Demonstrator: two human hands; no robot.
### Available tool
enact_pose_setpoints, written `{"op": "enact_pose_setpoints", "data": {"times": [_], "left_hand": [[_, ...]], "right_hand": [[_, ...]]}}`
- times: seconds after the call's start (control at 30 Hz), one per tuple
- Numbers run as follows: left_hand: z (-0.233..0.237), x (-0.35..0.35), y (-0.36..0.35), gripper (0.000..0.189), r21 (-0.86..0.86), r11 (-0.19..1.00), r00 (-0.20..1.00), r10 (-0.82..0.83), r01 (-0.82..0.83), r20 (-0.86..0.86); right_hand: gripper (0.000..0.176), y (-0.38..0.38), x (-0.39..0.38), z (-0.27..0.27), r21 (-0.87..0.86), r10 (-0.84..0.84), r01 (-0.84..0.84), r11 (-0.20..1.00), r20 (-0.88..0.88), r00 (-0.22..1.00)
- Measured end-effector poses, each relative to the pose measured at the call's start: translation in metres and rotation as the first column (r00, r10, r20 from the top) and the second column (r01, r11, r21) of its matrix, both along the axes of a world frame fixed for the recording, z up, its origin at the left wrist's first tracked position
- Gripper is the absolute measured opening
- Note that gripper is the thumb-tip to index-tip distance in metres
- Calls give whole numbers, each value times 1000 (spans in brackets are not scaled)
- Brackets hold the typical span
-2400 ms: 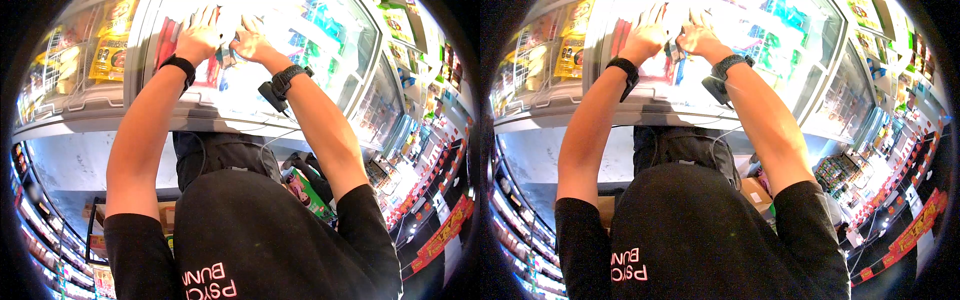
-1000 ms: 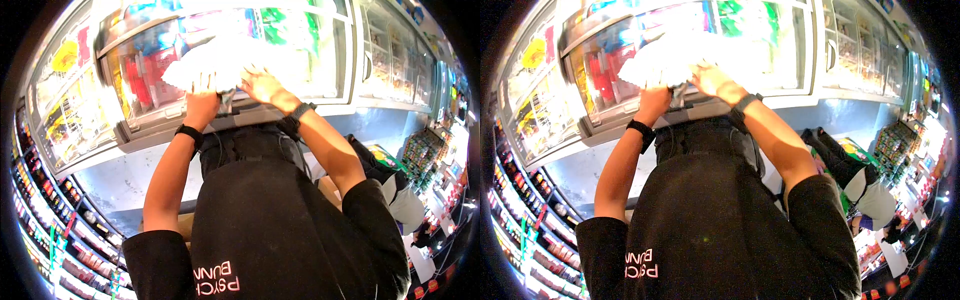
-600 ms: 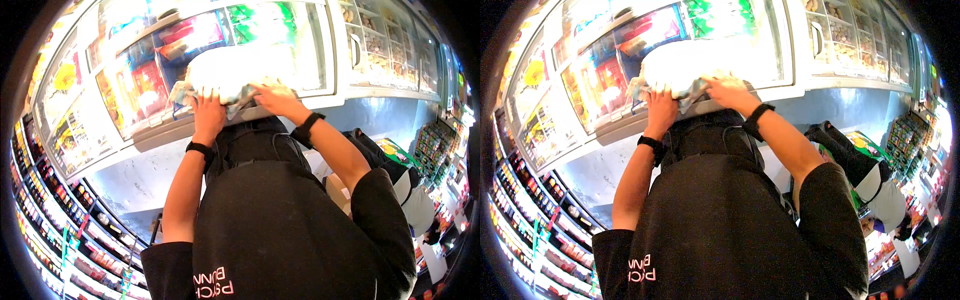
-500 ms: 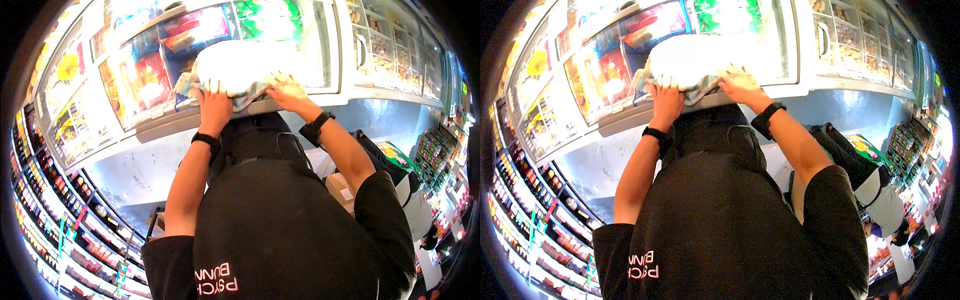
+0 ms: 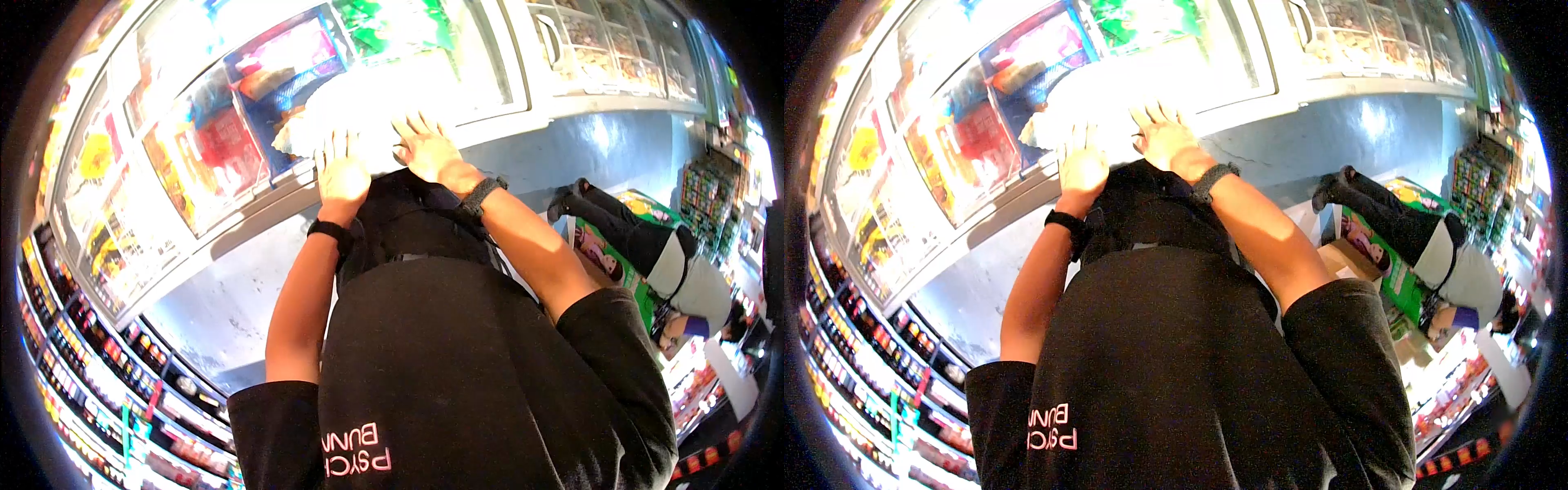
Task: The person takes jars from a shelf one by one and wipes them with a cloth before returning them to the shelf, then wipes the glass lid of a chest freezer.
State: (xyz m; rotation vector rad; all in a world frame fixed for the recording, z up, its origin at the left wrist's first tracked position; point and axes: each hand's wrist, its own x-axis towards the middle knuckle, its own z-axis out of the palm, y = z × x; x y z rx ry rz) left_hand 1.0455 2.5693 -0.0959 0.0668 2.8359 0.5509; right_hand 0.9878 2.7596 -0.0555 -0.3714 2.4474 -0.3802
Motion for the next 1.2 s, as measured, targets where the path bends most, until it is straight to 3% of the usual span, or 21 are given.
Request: {"op": "enact_pose_setpoints", "data": {"times": [0.1, 0.27, 0.4, 0.43, 0.53, 0.67, 0.73, 0.8, 0.9, 1.2], "left_hand": [[5, 5, 0, 64, -22, 997, 995, -71, 69, -68], [16, -4, -4, 62, -5, 998, 996, -59, 59, 69], [6, -28, 11, 60, -93, 994, 998, 55, -53, 18], [4, -31, 18, 61, -105, 992, 995, 67, -74, -72], [-4, -28, 46, 63, -38, 978, 971, 197, -204, -137], [-8, -6, 92, 69, -65, 984, 982, 158, -165, -102], [-10, 2, 120, 72, 2, 985, 981, 174, -174, -90], [-5, -1, 149, 68, -52, 979, 980, 195, -197, -41], [-8, -19, 170, 68, 5, 991, 990, 137, -137, -26], [-1, -88, 162, 65, -29, 1000, 997, -1, 4, 77]], "right_hand": [[61, 6, 13, -1, 37, 28, -28, 999, -3, 1000], [63, 20, -5, -5, 53, 107, -109, 993, 40, 993], [64, 26, -37, -5, 70, 168, -168, 983, 5, 986], [65, 25, -40, -6, 47, 155, -154, 987, -12, 988], [64, 31, -38, -10, -12, 142, -142, 990, 0, 990], [66, 68, -13, -13, -20, 179, -180, 984, -21, 984], [66, 104, 0, -17, -38, 251, -260, 965, -155, 955], [67, 127, 0, -24, -74, 193, -208, 975, -176, 965], [67, 150, -19, -20, -13, 186, -190, 982, -131, 974], [67, 155, -93, -17, 106, 135, -124, 987, -113, 984]]}}
